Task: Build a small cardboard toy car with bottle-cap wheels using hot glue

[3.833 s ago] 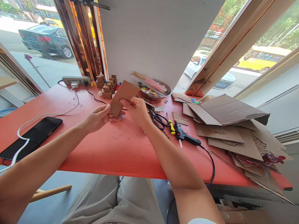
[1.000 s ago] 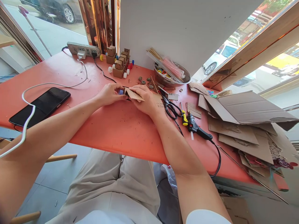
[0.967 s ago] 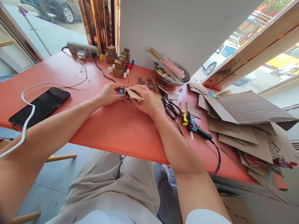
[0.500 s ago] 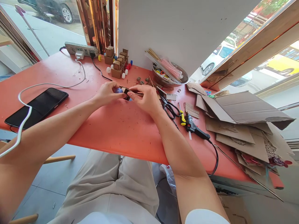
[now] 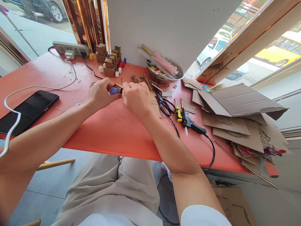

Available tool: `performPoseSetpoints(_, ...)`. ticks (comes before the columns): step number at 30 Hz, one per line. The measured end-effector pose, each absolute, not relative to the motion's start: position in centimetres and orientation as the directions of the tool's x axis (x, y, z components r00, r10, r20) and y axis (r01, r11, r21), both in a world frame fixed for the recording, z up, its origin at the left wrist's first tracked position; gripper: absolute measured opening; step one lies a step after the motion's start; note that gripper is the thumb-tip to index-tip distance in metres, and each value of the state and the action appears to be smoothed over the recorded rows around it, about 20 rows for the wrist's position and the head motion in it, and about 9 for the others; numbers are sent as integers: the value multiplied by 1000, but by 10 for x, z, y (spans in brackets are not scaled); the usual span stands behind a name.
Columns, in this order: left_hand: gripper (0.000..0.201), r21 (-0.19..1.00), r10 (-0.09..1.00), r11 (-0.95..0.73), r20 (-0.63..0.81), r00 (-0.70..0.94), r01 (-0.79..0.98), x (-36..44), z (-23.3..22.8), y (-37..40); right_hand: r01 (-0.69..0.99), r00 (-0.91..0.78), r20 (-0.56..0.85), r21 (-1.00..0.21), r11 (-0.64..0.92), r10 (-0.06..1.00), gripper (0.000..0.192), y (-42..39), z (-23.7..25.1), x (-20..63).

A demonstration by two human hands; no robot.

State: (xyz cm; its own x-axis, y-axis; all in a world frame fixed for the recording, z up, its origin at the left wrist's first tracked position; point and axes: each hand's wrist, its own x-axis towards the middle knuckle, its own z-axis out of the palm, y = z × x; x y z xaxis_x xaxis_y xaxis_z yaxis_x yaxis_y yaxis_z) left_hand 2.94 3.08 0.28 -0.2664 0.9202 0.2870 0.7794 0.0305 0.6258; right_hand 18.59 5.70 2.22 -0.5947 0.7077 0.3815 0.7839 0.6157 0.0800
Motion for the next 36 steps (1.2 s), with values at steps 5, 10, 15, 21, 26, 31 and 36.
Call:
performPoseSetpoints(5, 21, 606, 908, -1, 333, -253, 795, 29, 0, 31, 786, -595, 395, 101, 611, 700, 34, 61, 18, 183)
performPoseSetpoints(10, 19, 584, 911, 19, 324, -255, 811, 31, 1, 30, 758, -629, 390, 114, 642, 672, 35, 64, 16, 183)
performPoseSetpoints(15, 18, 561, 920, 48, 298, -255, 826, 32, 1, 30, 755, -634, 369, 105, 647, 680, 35, 68, 13, 180)
performPoseSetpoints(21, 23, 560, 906, 17, 341, -249, 828, 29, -3, 32, 758, -627, 395, 112, 642, 672, 35, 72, 7, 178)
performPoseSetpoints(26, 28, 561, 897, -4, 368, -245, 828, 29, -4, 32, 750, -627, 429, 106, 653, 651, 34, 75, 4, 179)
performPoseSetpoints(31, 28, 554, 900, -5, 365, -237, 833, 31, -3, 30, 749, -625, 442, 108, 654, 643, 35, 78, 2, 179)
performPoseSetpoints(36, 25, 546, 911, 10, 340, -232, 838, 30, -1, 30, 747, -632, 426, 108, 657, 648, 36, 78, 1, 177)
